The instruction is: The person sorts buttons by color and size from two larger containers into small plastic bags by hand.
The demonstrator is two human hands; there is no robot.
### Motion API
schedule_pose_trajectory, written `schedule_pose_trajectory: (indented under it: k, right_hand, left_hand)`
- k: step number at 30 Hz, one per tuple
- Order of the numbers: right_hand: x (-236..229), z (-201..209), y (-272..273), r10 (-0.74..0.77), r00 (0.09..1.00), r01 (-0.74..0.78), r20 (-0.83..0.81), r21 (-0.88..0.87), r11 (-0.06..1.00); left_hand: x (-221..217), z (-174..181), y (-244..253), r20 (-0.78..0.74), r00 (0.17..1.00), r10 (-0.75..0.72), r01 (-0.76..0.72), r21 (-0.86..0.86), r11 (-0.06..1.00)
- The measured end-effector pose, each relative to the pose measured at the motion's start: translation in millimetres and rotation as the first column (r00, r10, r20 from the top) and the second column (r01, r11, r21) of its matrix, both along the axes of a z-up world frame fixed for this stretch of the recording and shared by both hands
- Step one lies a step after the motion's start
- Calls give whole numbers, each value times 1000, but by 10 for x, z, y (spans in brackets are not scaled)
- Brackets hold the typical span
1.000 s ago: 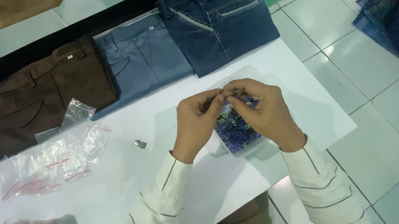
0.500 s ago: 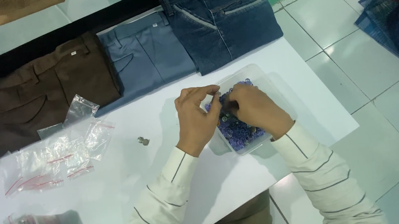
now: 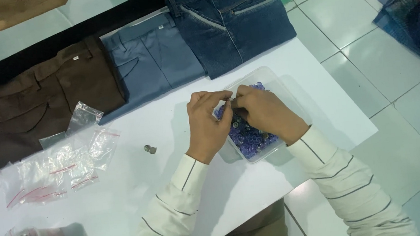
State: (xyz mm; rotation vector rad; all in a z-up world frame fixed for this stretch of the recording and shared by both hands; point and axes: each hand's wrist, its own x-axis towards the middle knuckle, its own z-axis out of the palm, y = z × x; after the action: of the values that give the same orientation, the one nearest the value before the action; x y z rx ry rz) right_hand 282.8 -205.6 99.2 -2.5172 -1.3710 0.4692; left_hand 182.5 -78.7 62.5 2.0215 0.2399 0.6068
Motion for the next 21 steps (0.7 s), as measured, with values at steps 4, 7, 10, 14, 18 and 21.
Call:
schedule_pose_trajectory:
  k: [4, 7, 10, 14, 18, 21]
  right_hand:
    - [-4, -55, -6, 8, 1000, -7, -20, 21, 1000]
    - [5, -135, -11, 35, 999, -34, 15, -32, 999]
    - [23, -191, -36, -25, 1000, 26, 8, -46, 999]
    - [41, -195, -53, -105, 993, 106, -47, 20, 994]
    - [-39, 17, -75, -208, 926, 271, -315, 172, 947]
    - [-4, -72, -108, -250, 810, 404, -531, 195, 894]
  left_hand:
    - [9, -35, 16, 14, 1000, -22, 22, -13, 1000]
    - [0, -92, 40, 56, 998, -26, 27, -8, 1000]
    - [-9, -131, 50, 90, 995, -36, 40, -47, 998]
    - [-27, -201, 65, 196, 981, 6, 16, -108, 994]
    - [-41, -256, 76, 270, 962, 49, -19, -115, 993]
    - [-103, -197, 19, 281, 955, 95, -76, -80, 994]
